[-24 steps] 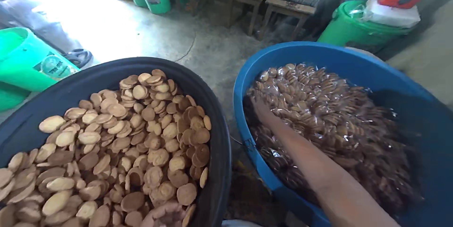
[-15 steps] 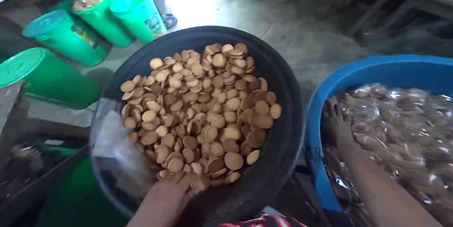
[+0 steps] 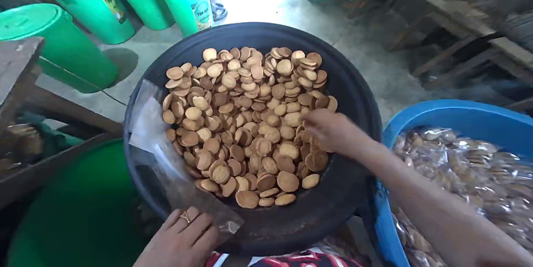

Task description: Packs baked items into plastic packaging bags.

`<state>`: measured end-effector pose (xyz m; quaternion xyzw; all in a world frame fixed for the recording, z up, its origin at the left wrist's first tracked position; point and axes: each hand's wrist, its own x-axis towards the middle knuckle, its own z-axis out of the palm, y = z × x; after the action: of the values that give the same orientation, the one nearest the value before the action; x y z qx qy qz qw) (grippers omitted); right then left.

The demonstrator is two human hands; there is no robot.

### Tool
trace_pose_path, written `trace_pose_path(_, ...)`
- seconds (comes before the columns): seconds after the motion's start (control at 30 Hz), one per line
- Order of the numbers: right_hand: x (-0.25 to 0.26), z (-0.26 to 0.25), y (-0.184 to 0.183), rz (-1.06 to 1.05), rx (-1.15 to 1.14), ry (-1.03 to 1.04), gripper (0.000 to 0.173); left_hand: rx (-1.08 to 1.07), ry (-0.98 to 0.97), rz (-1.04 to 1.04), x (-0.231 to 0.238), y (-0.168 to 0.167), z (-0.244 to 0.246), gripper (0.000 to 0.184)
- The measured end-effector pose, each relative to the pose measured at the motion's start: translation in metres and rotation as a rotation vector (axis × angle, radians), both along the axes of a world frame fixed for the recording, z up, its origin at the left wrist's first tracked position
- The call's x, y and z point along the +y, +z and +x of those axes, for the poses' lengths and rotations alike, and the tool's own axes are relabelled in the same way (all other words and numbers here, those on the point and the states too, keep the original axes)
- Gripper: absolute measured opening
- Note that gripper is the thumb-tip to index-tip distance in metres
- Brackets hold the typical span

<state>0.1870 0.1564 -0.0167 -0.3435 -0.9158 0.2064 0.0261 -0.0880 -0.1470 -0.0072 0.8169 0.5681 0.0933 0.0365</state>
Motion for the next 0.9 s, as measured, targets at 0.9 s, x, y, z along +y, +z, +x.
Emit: trace_pose_path(0.9, -0.005, -0.103, -0.057, -0.023, -0.337, 0.188, 0.038, -1.423, 0.47, 0.366, 0.101, 0.015, -0.013, 0.023)
